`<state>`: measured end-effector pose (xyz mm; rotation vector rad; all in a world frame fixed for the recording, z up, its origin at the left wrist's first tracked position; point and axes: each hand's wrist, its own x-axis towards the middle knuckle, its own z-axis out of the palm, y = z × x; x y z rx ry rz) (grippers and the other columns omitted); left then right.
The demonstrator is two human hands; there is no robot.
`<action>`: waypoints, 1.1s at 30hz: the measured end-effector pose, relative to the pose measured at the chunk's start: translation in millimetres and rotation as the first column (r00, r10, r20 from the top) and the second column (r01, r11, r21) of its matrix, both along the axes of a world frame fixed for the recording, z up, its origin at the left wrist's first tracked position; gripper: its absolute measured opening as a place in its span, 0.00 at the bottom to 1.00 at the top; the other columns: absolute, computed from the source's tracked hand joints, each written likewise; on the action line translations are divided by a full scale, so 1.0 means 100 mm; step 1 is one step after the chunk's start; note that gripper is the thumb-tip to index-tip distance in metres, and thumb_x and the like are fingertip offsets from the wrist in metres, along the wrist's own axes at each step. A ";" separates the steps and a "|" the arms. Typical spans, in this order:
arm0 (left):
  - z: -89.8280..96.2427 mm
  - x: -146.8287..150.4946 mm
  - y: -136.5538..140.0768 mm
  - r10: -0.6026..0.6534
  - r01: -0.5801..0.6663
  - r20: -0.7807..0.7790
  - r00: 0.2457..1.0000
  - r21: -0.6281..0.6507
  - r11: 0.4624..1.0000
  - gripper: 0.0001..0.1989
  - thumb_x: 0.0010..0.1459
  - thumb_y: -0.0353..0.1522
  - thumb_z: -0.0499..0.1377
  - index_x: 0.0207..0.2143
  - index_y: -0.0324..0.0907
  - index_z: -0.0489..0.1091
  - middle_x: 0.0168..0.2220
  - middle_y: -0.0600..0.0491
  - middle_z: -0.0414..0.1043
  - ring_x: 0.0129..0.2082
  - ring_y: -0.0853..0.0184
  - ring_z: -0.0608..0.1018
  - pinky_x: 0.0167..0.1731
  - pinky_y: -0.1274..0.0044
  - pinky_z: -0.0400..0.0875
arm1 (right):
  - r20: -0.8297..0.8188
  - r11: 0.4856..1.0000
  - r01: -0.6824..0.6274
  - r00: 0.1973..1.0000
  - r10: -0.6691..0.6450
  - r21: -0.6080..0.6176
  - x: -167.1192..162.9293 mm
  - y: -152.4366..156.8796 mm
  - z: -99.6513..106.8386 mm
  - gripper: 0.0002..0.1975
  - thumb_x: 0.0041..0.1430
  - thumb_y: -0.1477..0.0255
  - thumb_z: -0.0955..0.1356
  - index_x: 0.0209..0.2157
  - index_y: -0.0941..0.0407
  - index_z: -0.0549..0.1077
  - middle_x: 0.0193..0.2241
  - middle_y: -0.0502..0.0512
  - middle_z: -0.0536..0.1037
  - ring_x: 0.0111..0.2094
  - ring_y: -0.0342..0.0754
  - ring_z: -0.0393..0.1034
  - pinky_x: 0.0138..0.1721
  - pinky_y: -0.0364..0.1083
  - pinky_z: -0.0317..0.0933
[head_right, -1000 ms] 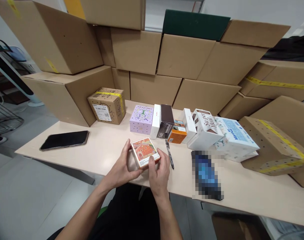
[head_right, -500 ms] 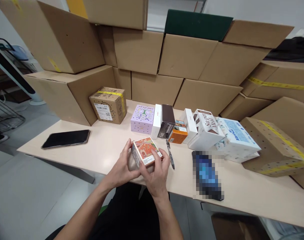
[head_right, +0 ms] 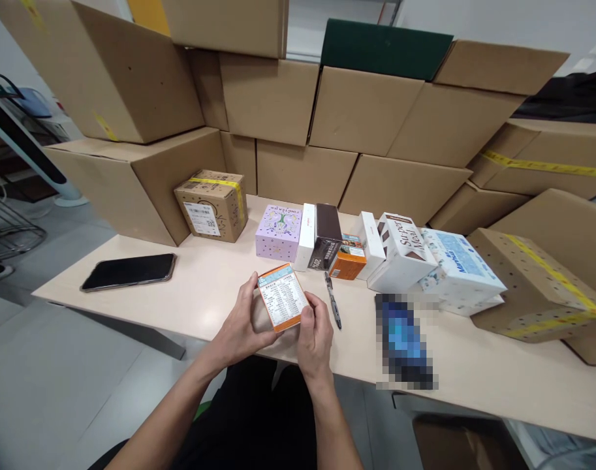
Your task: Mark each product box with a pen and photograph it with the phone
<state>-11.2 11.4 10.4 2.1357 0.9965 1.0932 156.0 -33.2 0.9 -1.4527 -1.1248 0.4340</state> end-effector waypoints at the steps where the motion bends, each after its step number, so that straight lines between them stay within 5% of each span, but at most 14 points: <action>1: 0.01 0.00 0.00 -0.007 0.007 0.006 1.000 -0.008 1.000 0.58 0.50 0.36 0.69 0.69 0.50 0.29 0.67 0.41 0.47 0.68 0.47 0.55 0.64 0.54 0.58 | -0.002 1.000 -0.007 1.000 0.007 -0.010 0.00 0.00 0.01 0.23 0.66 0.55 0.59 0.49 0.56 0.72 0.47 0.60 0.77 0.48 0.54 0.71 0.49 0.54 0.64; 9: 0.05 0.00 0.07 -0.034 0.027 -0.070 0.997 -0.093 0.995 0.60 0.49 0.38 0.69 0.70 0.49 0.29 0.70 0.41 0.43 0.70 0.48 0.52 0.66 0.54 0.54 | 0.125 0.999 -0.015 0.992 0.019 -0.031 0.02 0.05 0.02 0.22 0.69 0.57 0.56 0.41 0.57 0.74 0.40 0.59 0.77 0.44 0.52 0.70 0.48 0.53 0.63; 12: 0.08 0.01 0.07 -0.039 0.029 -0.102 0.994 -0.104 0.994 0.59 0.49 0.37 0.69 0.70 0.46 0.31 0.70 0.39 0.45 0.69 0.48 0.53 0.65 0.54 0.54 | 0.125 0.999 -0.007 0.992 0.012 -0.041 0.01 0.04 0.01 0.21 0.69 0.58 0.57 0.47 0.56 0.73 0.44 0.60 0.76 0.46 0.52 0.70 0.48 0.53 0.64; 17: 0.05 0.00 0.07 -0.023 0.014 -0.082 0.996 -0.109 0.994 0.60 0.49 0.40 0.70 0.70 0.46 0.30 0.70 0.38 0.45 0.69 0.47 0.54 0.65 0.53 0.55 | 0.334 0.974 0.014 0.938 -0.091 0.224 -0.03 -0.02 -0.01 0.30 0.64 0.53 0.62 0.60 0.57 0.62 0.54 0.66 0.67 0.55 0.57 0.64 0.51 0.58 0.64; 22: -0.01 -0.02 0.06 -0.045 0.041 -0.063 0.997 -0.074 0.996 0.59 0.50 0.41 0.69 0.70 0.48 0.28 0.71 0.39 0.44 0.69 0.48 0.55 0.64 0.55 0.56 | 0.562 0.930 -0.057 0.810 -0.169 0.362 -0.11 -0.01 0.04 0.31 0.56 0.61 0.72 0.58 0.55 0.64 0.53 0.66 0.64 0.53 0.58 0.63 0.51 0.61 0.64; 27: -0.02 0.01 0.04 -0.015 0.006 -0.118 0.993 -0.074 0.997 0.62 0.50 0.45 0.69 0.70 0.47 0.24 0.70 0.38 0.42 0.69 0.46 0.53 0.64 0.53 0.57 | 0.442 0.924 0.069 0.864 -0.243 0.375 -0.09 0.01 0.03 0.20 0.59 0.67 0.70 0.51 0.56 0.70 0.52 0.65 0.67 0.53 0.56 0.66 0.52 0.60 0.65; 33: 0.01 0.01 0.04 -0.035 0.029 -0.098 0.995 -0.062 0.998 0.62 0.48 0.41 0.70 0.70 0.49 0.28 0.67 0.40 0.49 0.67 0.46 0.58 0.63 0.53 0.59 | 0.158 0.959 0.157 0.968 -0.197 0.235 0.00 0.00 -0.03 0.16 0.63 0.63 0.66 0.49 0.56 0.72 0.50 0.63 0.71 0.54 0.54 0.66 0.54 0.58 0.62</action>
